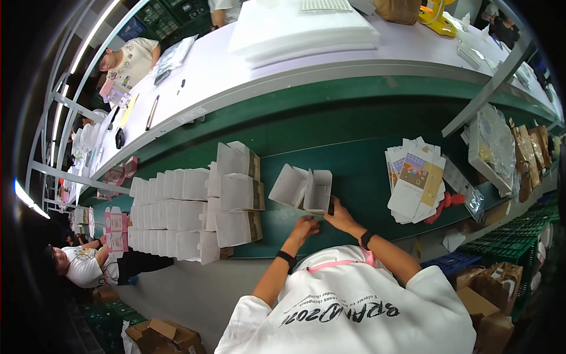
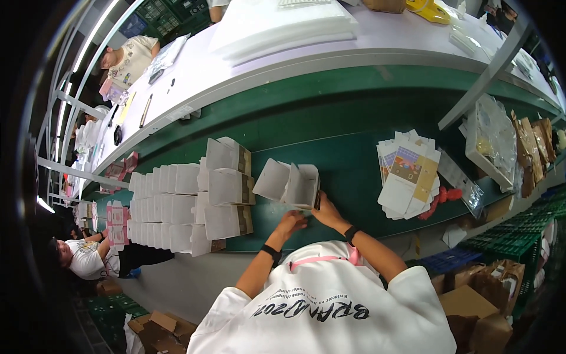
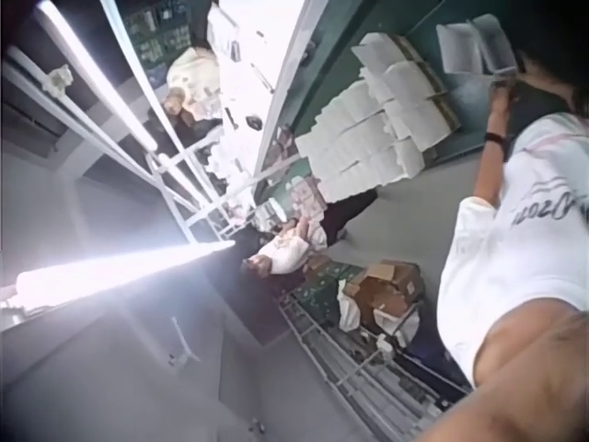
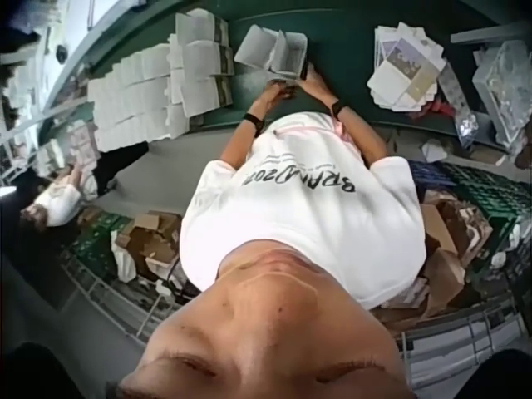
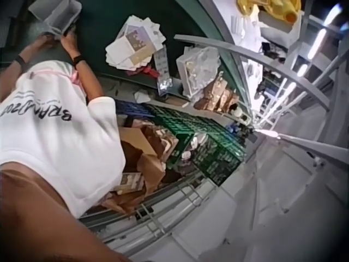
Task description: The person places a stack of instruction manuals and a white cable into several white boxes before folding them closed. They then pick up flat cardboard sleeves, fold them into shape, and slide the white boxes inside.
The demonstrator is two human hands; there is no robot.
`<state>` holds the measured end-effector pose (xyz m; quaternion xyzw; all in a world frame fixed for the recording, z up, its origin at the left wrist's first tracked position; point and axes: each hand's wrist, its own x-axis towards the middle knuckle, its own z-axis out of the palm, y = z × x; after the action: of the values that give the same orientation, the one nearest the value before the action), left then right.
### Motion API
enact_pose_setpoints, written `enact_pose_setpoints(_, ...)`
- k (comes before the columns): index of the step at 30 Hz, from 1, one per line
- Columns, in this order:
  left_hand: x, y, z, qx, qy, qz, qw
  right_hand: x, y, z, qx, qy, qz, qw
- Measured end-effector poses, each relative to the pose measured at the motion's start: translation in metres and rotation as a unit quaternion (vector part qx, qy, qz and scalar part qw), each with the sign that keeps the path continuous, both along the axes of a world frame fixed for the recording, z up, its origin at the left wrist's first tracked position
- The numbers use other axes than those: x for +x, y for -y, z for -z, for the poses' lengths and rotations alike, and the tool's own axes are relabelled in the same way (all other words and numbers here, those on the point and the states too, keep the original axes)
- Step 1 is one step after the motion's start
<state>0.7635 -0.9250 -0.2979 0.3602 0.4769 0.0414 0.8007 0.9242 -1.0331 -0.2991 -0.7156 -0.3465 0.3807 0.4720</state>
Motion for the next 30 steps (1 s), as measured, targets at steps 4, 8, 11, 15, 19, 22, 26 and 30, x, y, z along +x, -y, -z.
enact_pose_setpoints(4, -0.033, -0.032, -0.022, 0.092, -0.097, -0.027, 0.991, -0.007, -0.033, 0.007, -0.042, 0.056, -0.036, 0.997)
enact_pose_setpoints(8, -0.041, -0.066, -0.032, 0.243, -0.082, -0.081, 0.963, -0.015, -0.072, -0.002, -0.073, 0.078, -0.068, 0.992)
enact_pose_setpoints(11, -0.022, -0.085, -0.031, 0.172, 0.017, -0.097, 0.980, -0.018, -0.104, -0.003, -0.083, 0.039, -0.061, 0.994)
enact_pose_setpoints(15, -0.036, -0.091, 0.001, 0.046, -0.016, -0.202, 0.978, -0.020, -0.134, 0.012, 0.020, -0.030, -0.047, 0.998)
enact_pose_setpoints(19, -0.032, -0.069, -0.009, 0.034, 0.008, -0.029, 0.999, 0.080, -0.063, -0.070, 0.103, 0.327, 0.022, 0.939)
enact_pose_setpoints(22, 0.008, -0.048, -0.025, 0.063, -0.002, 0.049, 0.997, 0.182, 0.053, -0.093, -0.088, 0.530, 0.302, 0.788)
enact_pose_setpoints(26, 0.054, -0.021, -0.034, 0.025, 0.035, 0.143, 0.989, 0.225, 0.162, -0.045, -0.174, 0.568, 0.383, 0.707)
enact_pose_setpoints(30, 0.090, 0.004, -0.046, 0.035, 0.049, 0.213, 0.975, 0.219, 0.201, -0.041, -0.241, 0.384, 0.460, 0.764)
